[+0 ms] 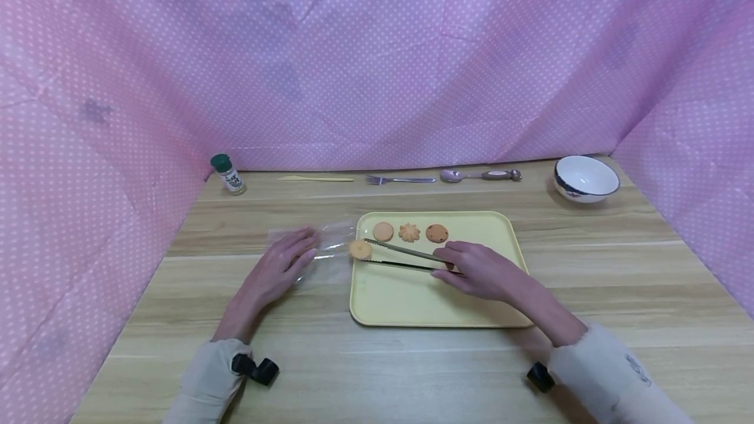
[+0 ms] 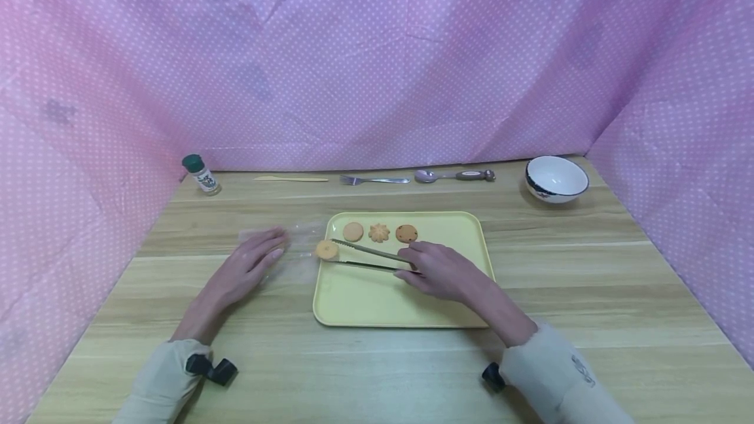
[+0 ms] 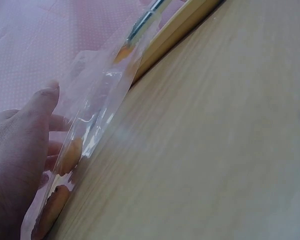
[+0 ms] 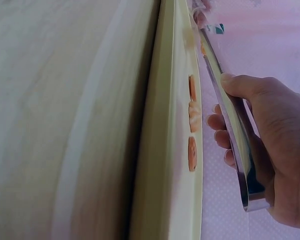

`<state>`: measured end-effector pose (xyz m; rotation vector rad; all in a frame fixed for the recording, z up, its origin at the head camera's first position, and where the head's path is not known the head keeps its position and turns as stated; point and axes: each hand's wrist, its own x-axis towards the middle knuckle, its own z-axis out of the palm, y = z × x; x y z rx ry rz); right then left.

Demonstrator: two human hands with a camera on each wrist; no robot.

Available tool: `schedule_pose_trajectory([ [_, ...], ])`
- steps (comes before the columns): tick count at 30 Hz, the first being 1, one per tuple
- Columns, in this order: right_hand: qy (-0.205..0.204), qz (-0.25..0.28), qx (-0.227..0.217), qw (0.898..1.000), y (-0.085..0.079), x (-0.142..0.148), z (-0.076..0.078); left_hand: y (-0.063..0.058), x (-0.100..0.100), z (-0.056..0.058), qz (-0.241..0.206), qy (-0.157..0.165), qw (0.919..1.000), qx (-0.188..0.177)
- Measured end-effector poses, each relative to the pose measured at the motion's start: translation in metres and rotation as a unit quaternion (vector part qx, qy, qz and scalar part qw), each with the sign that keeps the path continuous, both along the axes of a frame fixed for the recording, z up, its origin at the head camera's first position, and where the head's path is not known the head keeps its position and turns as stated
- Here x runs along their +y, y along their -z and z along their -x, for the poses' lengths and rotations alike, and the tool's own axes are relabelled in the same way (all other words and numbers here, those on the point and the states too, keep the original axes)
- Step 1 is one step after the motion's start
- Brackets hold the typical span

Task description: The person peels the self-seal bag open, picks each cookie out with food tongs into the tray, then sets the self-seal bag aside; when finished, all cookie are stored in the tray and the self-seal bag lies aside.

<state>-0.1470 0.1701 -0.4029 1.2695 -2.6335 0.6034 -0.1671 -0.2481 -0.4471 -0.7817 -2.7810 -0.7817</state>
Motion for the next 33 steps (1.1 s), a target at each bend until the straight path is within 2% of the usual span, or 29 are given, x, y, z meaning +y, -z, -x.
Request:
schedule_pose_trajectory([
  [20, 0.033, 0.045, 0.025, 0.998, 0.0, 0.036, -0.01, -0.001, -0.002, 0.002, -0.002, 0.006, 1.0, -0.005],
  [28, 0.06, 0.067, 0.018, 0.996, 0.002, 0.055, -0.019, -0.001, -0.002, 0.002, 0.0, 0.0, 1.0, -0.008],
  [33, 0.083, 0.067, 0.035, 0.994, 0.006, 0.067, -0.025, 0.0, -0.001, 0.003, -0.001, 0.001, 1.0, -0.006],
])
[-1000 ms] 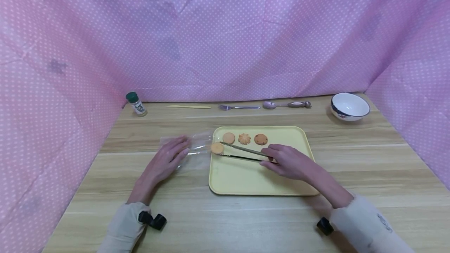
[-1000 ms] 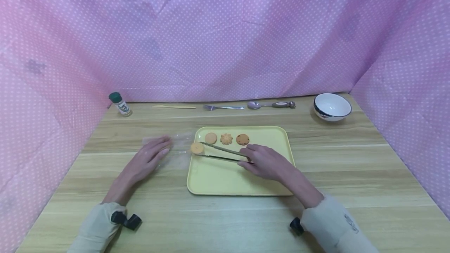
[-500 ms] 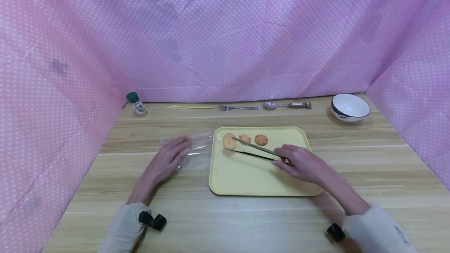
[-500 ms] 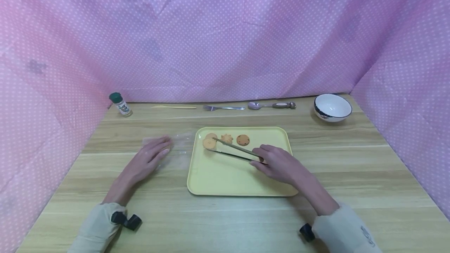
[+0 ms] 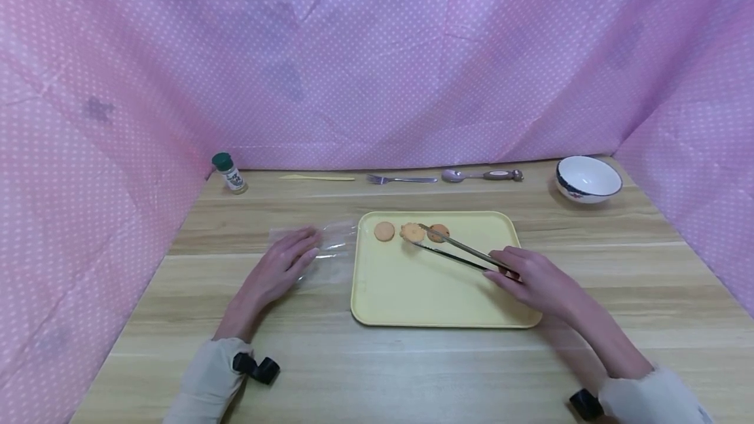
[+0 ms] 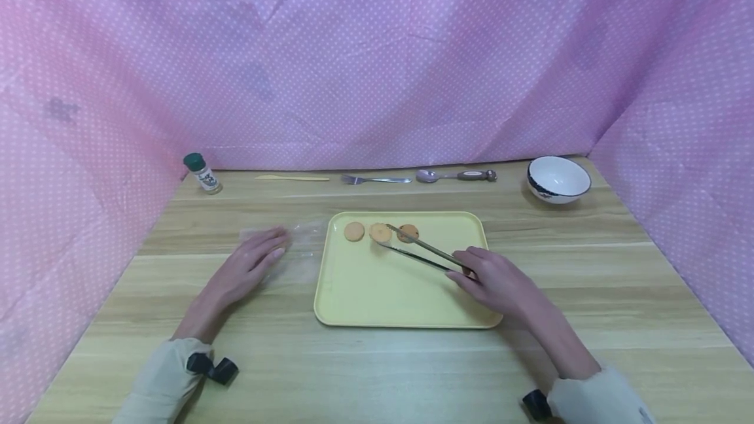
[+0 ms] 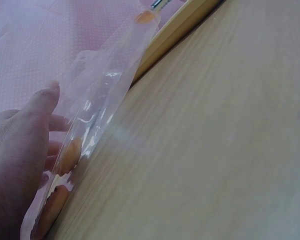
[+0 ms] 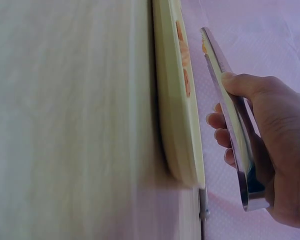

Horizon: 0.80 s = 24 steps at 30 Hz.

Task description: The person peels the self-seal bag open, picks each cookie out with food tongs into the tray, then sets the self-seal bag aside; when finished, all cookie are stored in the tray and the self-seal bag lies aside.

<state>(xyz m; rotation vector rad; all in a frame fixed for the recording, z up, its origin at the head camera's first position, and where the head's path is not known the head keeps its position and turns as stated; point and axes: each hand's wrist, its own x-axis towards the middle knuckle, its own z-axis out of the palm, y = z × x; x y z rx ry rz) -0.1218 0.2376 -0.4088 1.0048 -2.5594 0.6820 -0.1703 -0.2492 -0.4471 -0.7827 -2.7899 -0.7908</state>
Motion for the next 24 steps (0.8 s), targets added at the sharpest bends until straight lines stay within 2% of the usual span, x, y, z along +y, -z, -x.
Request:
schedule_pose_trajectory([
  [10, 0.052, -0.009, 0.012, 0.999, 0.003, 0.027, -0.011, 0.001, -0.001, -0.001, -0.002, 0.004, 1.0, 0.002],
  [17, 0.056, -0.003, 0.033, 0.998, 0.005, 0.042, -0.014, 0.001, -0.001, -0.001, -0.003, 0.002, 1.0, 0.001],
  [24, 0.075, -0.007, 0.03, 0.997, 0.004, 0.052, -0.018, 0.0, 0.0, -0.002, 0.0, 0.002, 1.0, 0.001],
])
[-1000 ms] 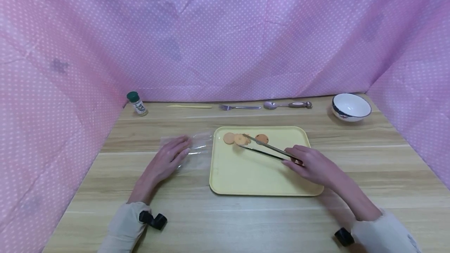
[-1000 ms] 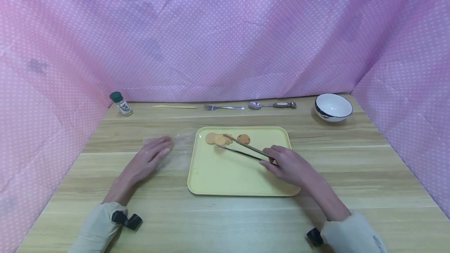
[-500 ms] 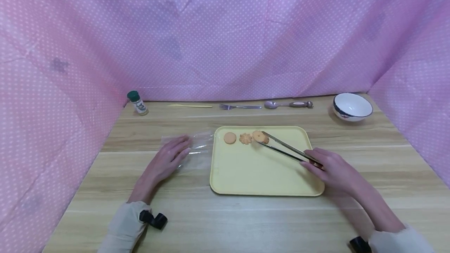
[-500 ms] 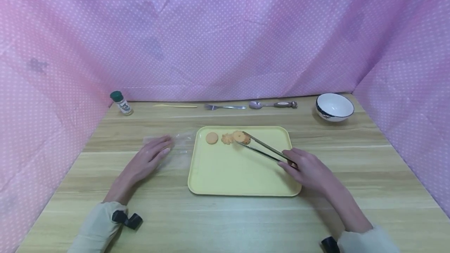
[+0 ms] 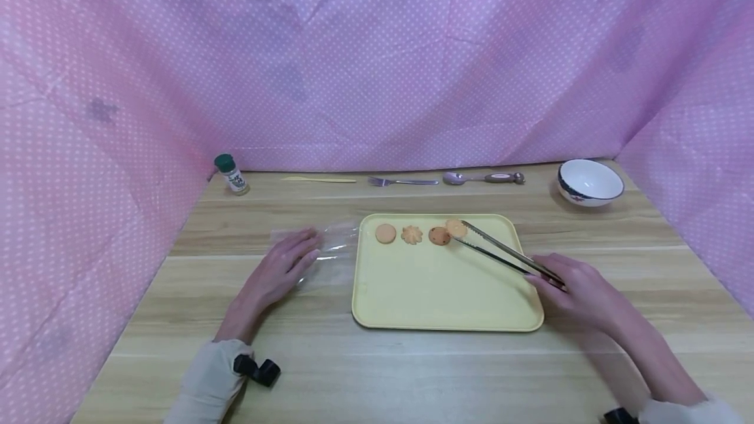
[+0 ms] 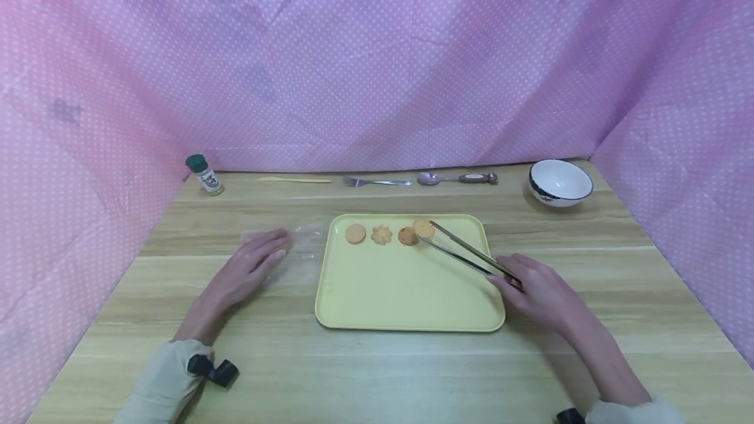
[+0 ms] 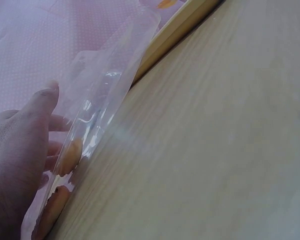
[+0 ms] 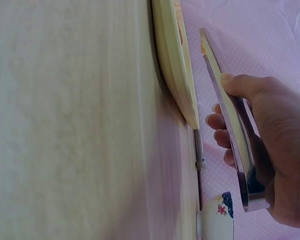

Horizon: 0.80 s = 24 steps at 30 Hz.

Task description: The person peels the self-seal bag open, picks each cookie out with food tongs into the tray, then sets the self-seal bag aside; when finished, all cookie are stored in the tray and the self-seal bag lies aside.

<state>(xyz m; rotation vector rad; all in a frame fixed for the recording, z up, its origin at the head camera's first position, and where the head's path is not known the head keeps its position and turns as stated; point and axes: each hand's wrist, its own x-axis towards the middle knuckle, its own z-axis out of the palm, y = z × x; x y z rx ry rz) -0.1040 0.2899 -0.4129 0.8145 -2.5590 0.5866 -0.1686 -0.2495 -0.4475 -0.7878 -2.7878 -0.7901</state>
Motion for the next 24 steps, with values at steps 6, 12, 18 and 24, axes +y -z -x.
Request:
schedule_pose_trajectory([
  [6, -0.007, 0.005, 0.015, 1.0, 0.006, 0.01, 0.0, 0.001, 0.0, 0.0, 0.001, -0.001, 1.0, 0.001],
  [12, -0.009, 0.005, 0.013, 1.0, 0.008, 0.015, -0.001, 0.0, 0.0, 0.0, 0.0, 0.0, 1.0, 0.004],
  [18, 0.006, -0.008, -0.006, 1.0, 0.005, 0.015, -0.004, -0.001, 0.0, 0.0, 0.0, -0.001, 1.0, 0.001],
  [24, 0.014, -0.019, -0.019, 1.0, 0.003, 0.016, -0.005, -0.001, -0.001, 0.0, -0.001, 0.0, 1.0, 0.002],
])
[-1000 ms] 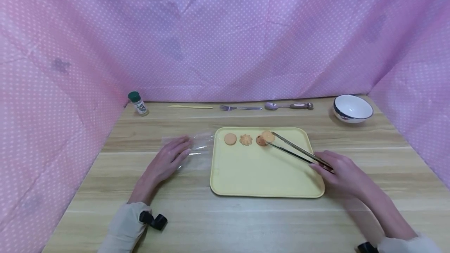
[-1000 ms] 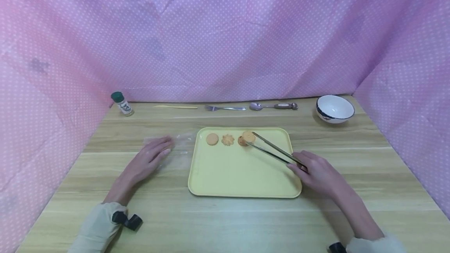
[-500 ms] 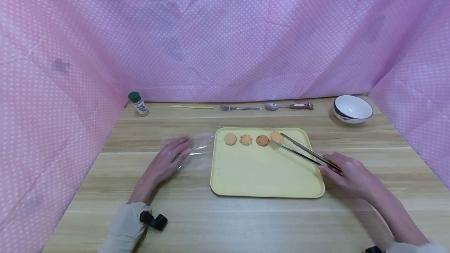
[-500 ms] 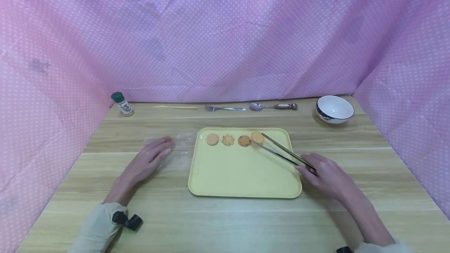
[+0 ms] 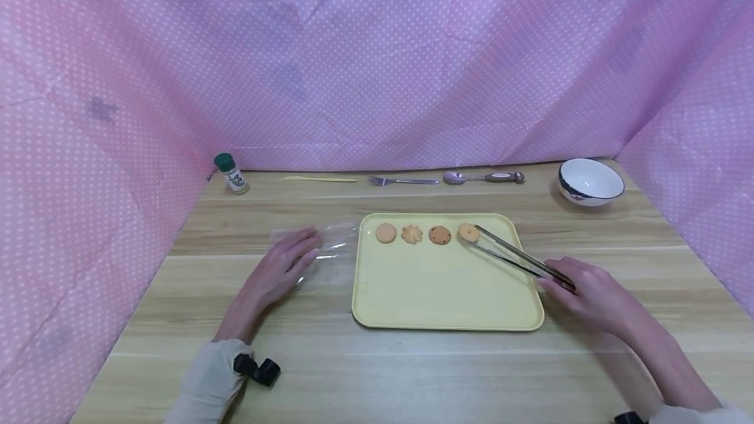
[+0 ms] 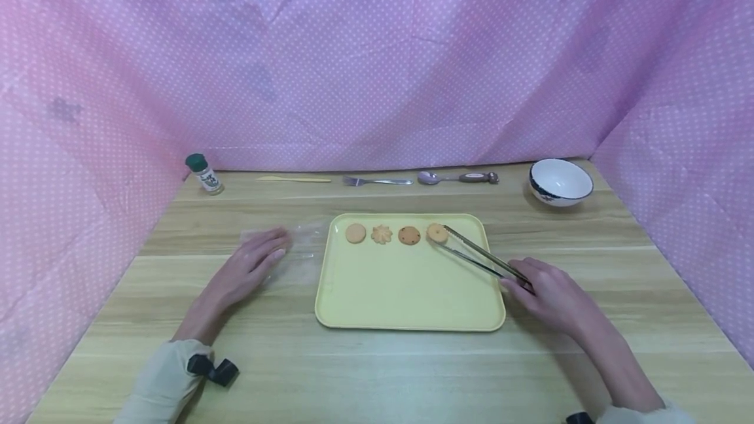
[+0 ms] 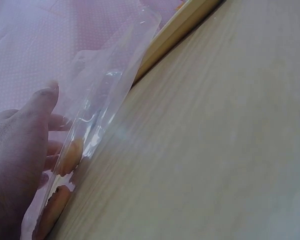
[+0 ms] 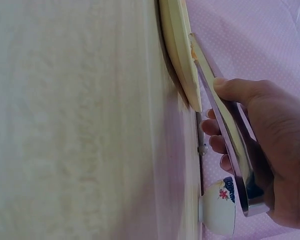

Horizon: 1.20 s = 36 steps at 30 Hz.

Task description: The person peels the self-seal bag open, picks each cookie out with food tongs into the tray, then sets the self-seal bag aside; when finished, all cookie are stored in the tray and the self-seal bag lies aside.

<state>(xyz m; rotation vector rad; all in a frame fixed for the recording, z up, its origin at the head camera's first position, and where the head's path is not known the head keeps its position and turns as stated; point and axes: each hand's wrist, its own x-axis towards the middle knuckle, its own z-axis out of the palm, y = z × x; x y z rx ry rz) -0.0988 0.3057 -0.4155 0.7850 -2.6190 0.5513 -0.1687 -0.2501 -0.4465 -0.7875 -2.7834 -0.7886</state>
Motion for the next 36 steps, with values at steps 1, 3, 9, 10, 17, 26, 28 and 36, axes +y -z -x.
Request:
schedule_pose_trajectory([
  [1, 0.002, -0.002, -0.001, 1.0, -0.0002, 0.0003, 0.0001, 0.0, -0.0003, 0.0, -0.001, -0.001, 1.0, 0.001],
  [3, 0.006, -0.005, -0.002, 1.0, -0.0003, 0.0007, 0.0004, -0.0004, -0.0005, 0.0001, -0.002, -0.002, 1.0, 0.0],
  [9, 0.009, -0.011, -0.007, 1.0, 0.0012, 0.0015, 0.0006, -0.0022, -0.0003, -0.0003, 0.0, -0.005, 1.0, -0.004],
  [10, 0.01, -0.012, -0.008, 1.0, 0.0015, 0.0016, 0.0005, -0.0023, -0.0004, -0.0005, 0.001, -0.005, 1.0, -0.004],
  [17, 0.017, -0.012, -0.021, 1.0, 0.0031, 0.0017, -0.0004, -0.0026, -0.0005, -0.0012, -0.001, -0.006, 1.0, -0.006],
  [26, 0.028, -0.008, -0.03, 0.999, 0.0038, 0.0014, -0.001, -0.0008, -0.0001, 0.0001, 0.0, -0.003, 1.0, -0.005],
  [28, 0.029, -0.006, -0.03, 0.999, 0.0038, 0.0016, -0.0012, -0.0005, 0.0001, 0.0002, 0.002, -0.003, 1.0, -0.005],
  [36, 0.029, 0.004, -0.03, 0.999, 0.003, 0.0031, -0.0022, -0.0006, 0.0003, -0.0001, 0.0, -0.003, 1.0, -0.006],
])
